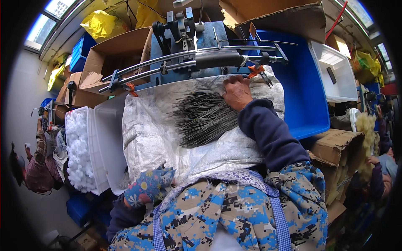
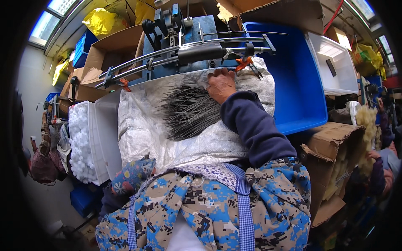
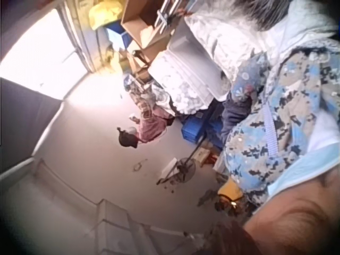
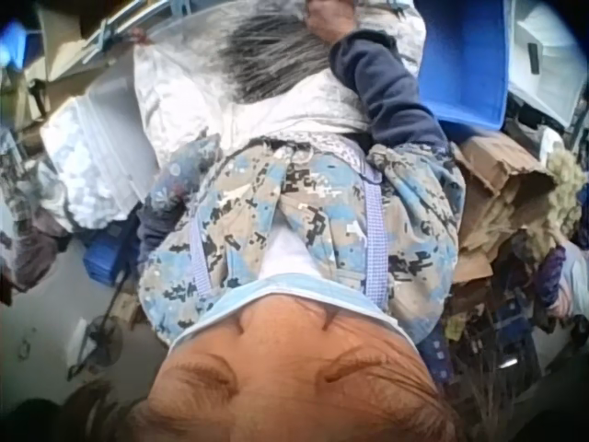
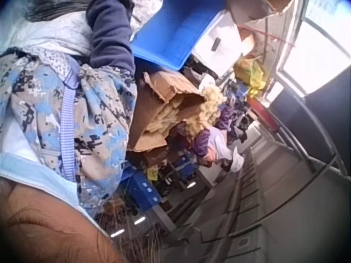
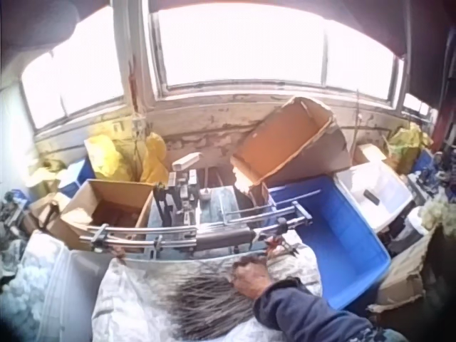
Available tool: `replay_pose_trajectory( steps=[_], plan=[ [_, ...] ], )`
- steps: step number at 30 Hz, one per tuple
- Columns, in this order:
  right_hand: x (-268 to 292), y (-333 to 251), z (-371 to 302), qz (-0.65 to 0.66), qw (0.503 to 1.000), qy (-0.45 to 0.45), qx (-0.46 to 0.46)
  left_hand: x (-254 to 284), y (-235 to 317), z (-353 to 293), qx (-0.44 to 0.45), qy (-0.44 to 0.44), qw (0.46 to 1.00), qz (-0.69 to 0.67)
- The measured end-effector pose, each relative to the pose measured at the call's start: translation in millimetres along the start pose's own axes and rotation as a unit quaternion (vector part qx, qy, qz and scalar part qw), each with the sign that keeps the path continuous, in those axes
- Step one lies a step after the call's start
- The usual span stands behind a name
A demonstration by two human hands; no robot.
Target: The person operates a blue benchtop machine, repeatedly feeding thin dark rods into the device with their right hand while holding a bundle of rods in their left hand. The rods are processed by the machine and collected into a pile on a white sack below.
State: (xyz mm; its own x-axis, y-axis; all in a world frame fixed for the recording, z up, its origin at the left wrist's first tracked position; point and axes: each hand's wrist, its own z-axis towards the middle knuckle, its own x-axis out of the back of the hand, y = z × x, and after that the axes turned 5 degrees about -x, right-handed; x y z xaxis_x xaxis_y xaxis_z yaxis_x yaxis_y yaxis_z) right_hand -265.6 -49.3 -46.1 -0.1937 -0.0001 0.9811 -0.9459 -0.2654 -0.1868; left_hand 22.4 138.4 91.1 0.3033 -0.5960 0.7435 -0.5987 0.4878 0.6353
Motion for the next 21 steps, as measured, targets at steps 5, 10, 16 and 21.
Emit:
replay_pose_trajectory(
  steps=[5, 10, 16, 21],
  plan=[
    [29.7, -10.0, -37.2, 0.232, 0.942, 0.199, 0.14, 3.8, -10.2, 3.6, 0.003, -0.07, 0.997, -0.028],
    [23.8, -24.6, -109.6, 0.207, 0.935, -0.27, 0.101, 21.1, -28.0, 23.2, -0.055, -0.204, 0.977, 0.021],
    [20.8, -9.2, -112.0, 0.481, 0.709, -0.446, -0.261, 85.1, -43.6, 98.8, -0.058, -0.227, 0.969, -0.077],
    [-3.6, -10.6, -125.9, 0.74, 0.437, -0.325, -0.394, 75.0, -68.2, 173.7, -0.098, 0.019, 0.993, 0.069]
  ],
)
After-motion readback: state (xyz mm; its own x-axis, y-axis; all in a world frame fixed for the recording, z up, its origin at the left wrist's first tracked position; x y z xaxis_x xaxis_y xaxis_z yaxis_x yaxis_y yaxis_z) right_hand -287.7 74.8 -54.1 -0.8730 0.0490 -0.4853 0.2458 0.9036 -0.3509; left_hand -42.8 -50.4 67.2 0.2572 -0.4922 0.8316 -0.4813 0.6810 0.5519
